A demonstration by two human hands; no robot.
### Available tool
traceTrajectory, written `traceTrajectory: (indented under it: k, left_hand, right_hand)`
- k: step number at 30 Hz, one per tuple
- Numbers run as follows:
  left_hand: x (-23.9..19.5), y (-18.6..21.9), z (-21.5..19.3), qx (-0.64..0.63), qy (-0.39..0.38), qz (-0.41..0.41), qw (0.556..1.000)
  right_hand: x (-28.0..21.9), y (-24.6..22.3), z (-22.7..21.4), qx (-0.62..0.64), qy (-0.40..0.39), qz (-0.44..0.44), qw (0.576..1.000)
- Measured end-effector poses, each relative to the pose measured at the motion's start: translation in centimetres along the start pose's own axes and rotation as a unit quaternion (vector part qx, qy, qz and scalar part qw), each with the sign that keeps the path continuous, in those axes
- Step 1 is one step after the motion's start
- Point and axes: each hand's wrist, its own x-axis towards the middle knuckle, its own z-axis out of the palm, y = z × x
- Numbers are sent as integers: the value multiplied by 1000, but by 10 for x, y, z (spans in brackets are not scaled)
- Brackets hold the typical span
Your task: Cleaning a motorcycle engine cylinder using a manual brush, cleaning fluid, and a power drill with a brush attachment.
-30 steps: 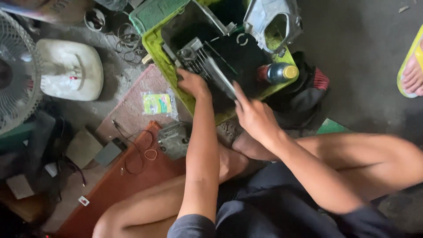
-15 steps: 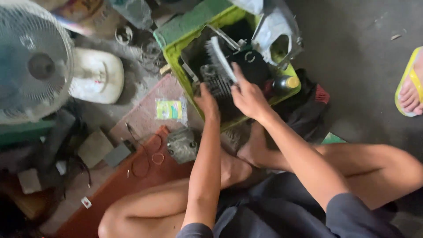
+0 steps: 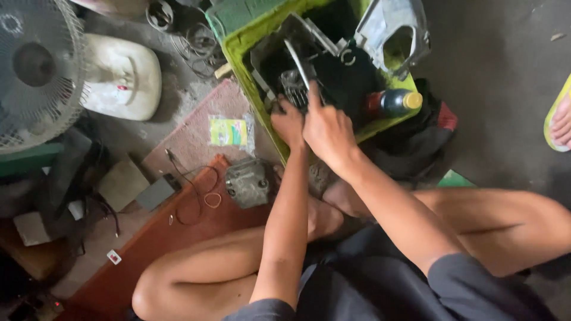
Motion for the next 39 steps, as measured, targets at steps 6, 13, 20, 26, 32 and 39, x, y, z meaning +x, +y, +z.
traceTrajectory:
  k: [6, 13, 20, 26, 32, 39]
  left_hand:
    - [-10, 15, 2, -52, 55, -54, 996]
    - [-6, -1, 4, -54, 45, -30, 997]
    - [-6, -6, 1, -50, 18, -35, 998]
    - [-2, -6, 3, -77, 39, -23, 996]
    - [-10, 11, -4, -60, 9, -34, 998]
    - [8, -10, -14, -77, -104, -80, 988]
  right_hand:
    - [-42, -7, -6, 23, -26, 27, 999]
    - [-50, -4, 2, 16, -54, 50, 997]
    - [0, -9, -3, 12, 1, -9, 1000]
    - [-99, 20, -2, 22, -39, 33, 998]
    - [-60, 19, -2, 52, -47, 27, 997]
    - [22, 34, 4, 117, 63, -43, 990]
